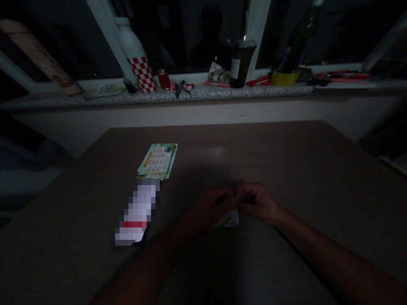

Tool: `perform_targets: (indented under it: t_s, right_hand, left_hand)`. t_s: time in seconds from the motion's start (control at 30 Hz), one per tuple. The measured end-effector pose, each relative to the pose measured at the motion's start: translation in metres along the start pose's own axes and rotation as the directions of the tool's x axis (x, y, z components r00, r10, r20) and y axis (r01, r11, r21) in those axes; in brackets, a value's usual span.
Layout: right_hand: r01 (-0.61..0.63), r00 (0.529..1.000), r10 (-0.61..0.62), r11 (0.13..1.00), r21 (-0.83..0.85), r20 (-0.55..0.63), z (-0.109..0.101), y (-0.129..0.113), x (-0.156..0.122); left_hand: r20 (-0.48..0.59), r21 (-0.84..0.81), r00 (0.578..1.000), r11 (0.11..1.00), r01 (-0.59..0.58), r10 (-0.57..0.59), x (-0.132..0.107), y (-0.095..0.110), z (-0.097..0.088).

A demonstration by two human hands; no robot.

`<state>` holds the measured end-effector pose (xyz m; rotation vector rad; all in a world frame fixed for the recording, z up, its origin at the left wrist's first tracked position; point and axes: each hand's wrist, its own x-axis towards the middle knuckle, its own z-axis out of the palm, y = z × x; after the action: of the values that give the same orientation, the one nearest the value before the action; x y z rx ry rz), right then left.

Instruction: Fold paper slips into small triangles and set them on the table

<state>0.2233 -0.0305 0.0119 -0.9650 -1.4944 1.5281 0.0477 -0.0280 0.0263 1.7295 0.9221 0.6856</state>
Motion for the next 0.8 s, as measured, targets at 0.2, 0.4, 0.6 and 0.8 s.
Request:
perform_targets:
  t_s: [0.2,0.4,0.6,0.8]
  right_hand:
    - [-0.045,0.998,0.047,0.997,-0.059,0.032,-0.0062,0.0017,-0.0009]
    - [-0.021,1.0,0.021,0.996,-0.086,-0.004,-0.0051,0.0037,0.0008]
    - [0.001,1.0,-0.001,0.999,-0.035,-0.028,-0.0018,0.0079,0.0017]
    - [-0.064,0.997,0.063,0.998,0.01,0.054,-0.0066,0.0076,0.0001]
  left_hand:
    - [0.084,-0.009,0.996,1.0,0.003,-0.002,-0.0004,-0.0037,0.0034]
    - [0.063,0.022,0.998,1.0,-0.002,0.0,0.0,-0.0021,0.0032]
    - [0.006,0.046,1.0,0.999,0.0,-0.001,0.0019,-0.002,0.0005]
    - [0.062,0.046,0.998,0.999,-0.004,0.001,0.0003,-0.0023,0.003]
